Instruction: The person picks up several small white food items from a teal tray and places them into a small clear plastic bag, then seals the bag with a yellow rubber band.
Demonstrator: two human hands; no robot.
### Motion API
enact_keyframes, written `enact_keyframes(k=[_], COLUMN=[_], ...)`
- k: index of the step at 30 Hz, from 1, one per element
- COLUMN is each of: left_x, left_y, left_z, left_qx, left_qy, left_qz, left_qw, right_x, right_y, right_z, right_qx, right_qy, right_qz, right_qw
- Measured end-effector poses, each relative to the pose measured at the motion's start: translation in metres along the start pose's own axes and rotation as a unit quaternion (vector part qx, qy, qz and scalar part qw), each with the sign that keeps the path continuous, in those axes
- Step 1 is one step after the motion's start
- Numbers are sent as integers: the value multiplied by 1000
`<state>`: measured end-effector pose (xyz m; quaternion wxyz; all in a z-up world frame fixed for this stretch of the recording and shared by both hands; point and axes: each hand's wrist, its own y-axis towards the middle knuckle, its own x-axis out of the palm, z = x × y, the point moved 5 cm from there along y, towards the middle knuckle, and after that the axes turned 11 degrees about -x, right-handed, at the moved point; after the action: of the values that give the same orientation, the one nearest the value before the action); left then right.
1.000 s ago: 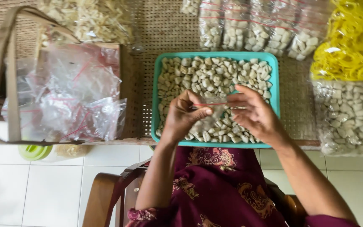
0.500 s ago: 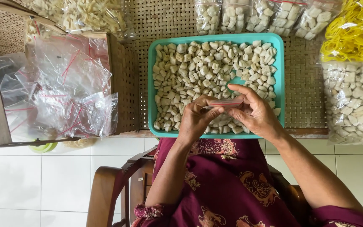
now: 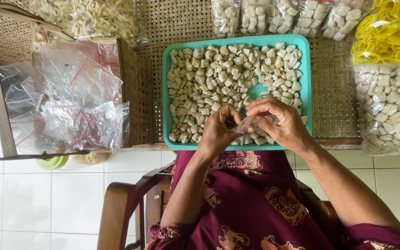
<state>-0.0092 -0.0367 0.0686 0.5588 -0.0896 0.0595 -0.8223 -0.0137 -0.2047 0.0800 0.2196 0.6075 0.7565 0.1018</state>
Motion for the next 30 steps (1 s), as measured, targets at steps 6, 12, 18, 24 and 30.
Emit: enact_keyframes(k=[6, 12, 18, 24, 30], left_x=[-2, -7, -12, -18, -10], left_y=[-5, 4, 5, 7, 0], left_z=[20, -12, -24, -25, -15], left_qx=[-45, -37, -33, -43, -69], left_qy=[112, 146, 107, 107, 82], left_qz=[-25, 52, 68, 75, 51], left_qw=[992, 987, 991, 990, 993], right_x=[-10, -4, 1, 3, 7], right_y=[-4, -3, 1, 6, 4], right_z=[6, 1, -9, -20, -20], right_qx=[-7, 7, 9, -29, -31], right_qy=[-79, -68, -49, -75, -103], right_qz=[1, -17, -23, -45, -69], right_qw=[997, 998, 999, 996, 992])
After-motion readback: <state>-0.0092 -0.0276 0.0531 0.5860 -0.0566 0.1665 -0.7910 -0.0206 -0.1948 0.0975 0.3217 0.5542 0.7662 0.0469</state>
